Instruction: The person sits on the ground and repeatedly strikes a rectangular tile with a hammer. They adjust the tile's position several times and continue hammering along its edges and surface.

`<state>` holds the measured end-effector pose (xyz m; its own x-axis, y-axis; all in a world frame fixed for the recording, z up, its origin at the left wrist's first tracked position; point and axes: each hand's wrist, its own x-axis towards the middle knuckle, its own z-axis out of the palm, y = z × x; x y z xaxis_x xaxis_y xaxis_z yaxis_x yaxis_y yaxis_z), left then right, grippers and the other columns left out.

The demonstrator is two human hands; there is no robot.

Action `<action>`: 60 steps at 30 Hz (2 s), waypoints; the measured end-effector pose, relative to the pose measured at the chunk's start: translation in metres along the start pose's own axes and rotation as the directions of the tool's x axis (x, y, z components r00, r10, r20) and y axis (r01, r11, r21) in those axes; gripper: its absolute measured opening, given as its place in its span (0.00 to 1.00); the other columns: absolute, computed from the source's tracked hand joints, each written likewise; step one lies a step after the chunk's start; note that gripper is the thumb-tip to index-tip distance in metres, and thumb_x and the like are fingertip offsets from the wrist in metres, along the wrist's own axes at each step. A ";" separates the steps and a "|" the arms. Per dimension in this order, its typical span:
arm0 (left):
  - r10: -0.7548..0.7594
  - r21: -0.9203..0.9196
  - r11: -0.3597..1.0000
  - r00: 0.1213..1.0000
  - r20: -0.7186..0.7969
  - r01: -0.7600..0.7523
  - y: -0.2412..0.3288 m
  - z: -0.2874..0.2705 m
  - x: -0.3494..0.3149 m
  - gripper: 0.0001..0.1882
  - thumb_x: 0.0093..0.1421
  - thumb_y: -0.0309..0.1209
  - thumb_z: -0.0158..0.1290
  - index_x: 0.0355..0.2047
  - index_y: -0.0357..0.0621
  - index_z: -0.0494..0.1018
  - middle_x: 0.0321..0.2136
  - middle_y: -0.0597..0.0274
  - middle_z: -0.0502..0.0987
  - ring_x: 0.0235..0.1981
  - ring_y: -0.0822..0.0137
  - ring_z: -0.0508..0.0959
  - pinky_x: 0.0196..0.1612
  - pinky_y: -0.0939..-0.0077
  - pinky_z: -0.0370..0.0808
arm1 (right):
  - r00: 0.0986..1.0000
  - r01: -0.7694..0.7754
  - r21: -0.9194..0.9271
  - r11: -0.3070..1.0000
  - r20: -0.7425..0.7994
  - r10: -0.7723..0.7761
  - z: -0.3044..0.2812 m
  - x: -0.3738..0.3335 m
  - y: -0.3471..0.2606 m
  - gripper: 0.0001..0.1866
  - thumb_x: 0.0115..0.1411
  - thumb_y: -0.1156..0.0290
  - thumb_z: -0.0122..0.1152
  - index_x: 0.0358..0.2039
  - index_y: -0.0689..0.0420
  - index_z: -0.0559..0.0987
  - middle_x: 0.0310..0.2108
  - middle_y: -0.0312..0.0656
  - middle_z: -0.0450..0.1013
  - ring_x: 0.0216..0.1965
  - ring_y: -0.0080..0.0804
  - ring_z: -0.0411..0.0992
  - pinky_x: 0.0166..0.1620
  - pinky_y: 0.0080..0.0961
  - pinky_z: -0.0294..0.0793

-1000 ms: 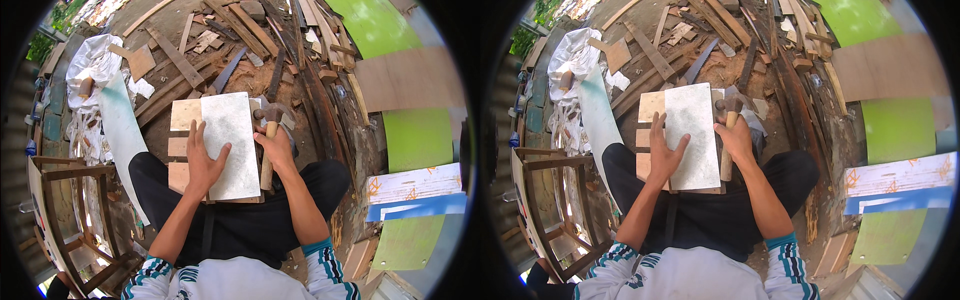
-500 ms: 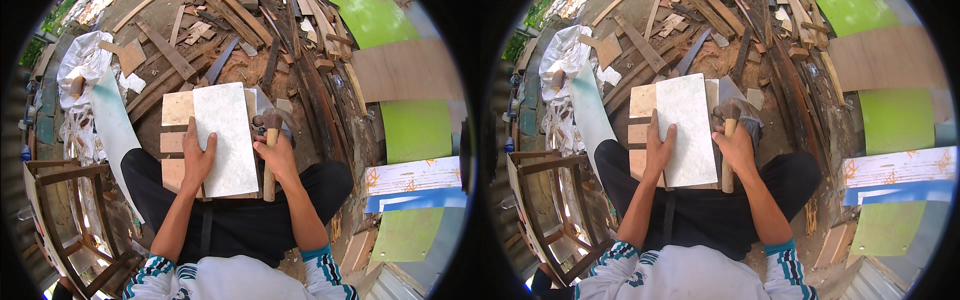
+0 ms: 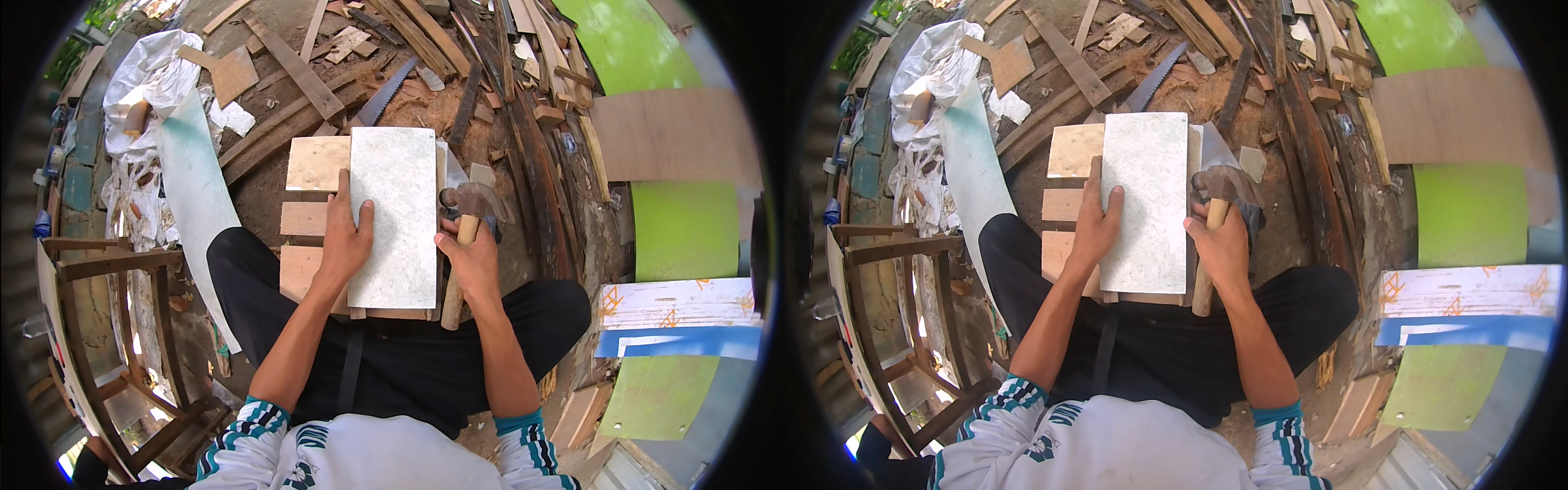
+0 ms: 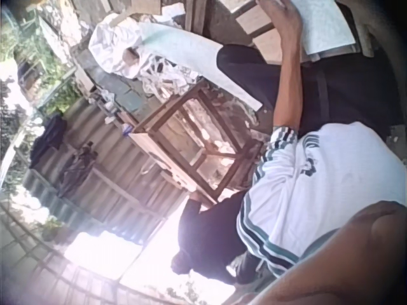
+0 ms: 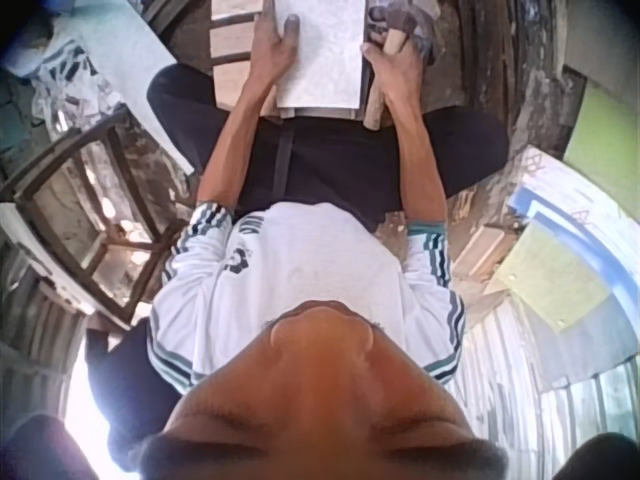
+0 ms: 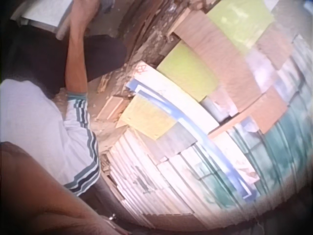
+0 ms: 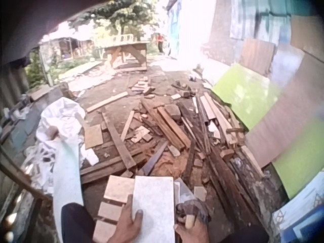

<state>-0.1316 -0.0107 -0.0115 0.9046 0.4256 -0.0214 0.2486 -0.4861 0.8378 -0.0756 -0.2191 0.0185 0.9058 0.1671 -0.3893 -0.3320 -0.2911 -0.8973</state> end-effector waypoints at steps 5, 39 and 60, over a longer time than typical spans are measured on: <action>0.080 0.005 0.997 0.997 -0.007 -0.080 0.000 0.002 0.004 0.35 0.73 0.32 0.46 0.72 0.25 0.46 0.67 0.30 0.60 0.70 0.39 0.60 0.75 0.45 0.43 | 1.000 0.025 0.063 0.998 -0.005 -0.025 0.004 0.005 0.001 0.18 0.59 0.84 0.65 0.49 0.68 0.71 0.51 0.54 0.77 0.49 0.35 0.78 0.53 0.27 0.78; 0.242 0.122 0.958 0.961 0.137 -0.259 -0.008 -0.029 0.044 0.54 0.63 0.48 0.59 0.73 0.29 0.40 0.71 0.28 0.48 0.73 0.35 0.50 0.74 0.48 0.49 | 0.991 0.133 -0.063 0.989 0.029 -0.131 0.000 0.024 -0.009 0.22 0.56 0.78 0.68 0.51 0.69 0.73 0.50 0.54 0.80 0.51 0.39 0.80 0.54 0.31 0.77; 0.003 0.140 0.990 0.984 0.178 -0.028 0.032 -0.015 -0.104 0.75 0.40 0.43 0.79 0.73 0.28 0.37 0.72 0.29 0.43 0.74 0.36 0.49 0.73 0.52 0.58 | 0.998 0.059 0.105 0.993 -0.036 -0.055 0.012 0.022 0.023 0.15 0.62 0.75 0.66 0.46 0.65 0.74 0.45 0.47 0.78 0.45 0.32 0.76 0.51 0.30 0.75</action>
<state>-0.2235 -0.0590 0.0256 0.9524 0.2820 -0.1156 0.2691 -0.6001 0.7533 -0.0662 -0.2108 -0.0133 0.9316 0.1493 -0.3314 -0.3039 -0.1799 -0.9355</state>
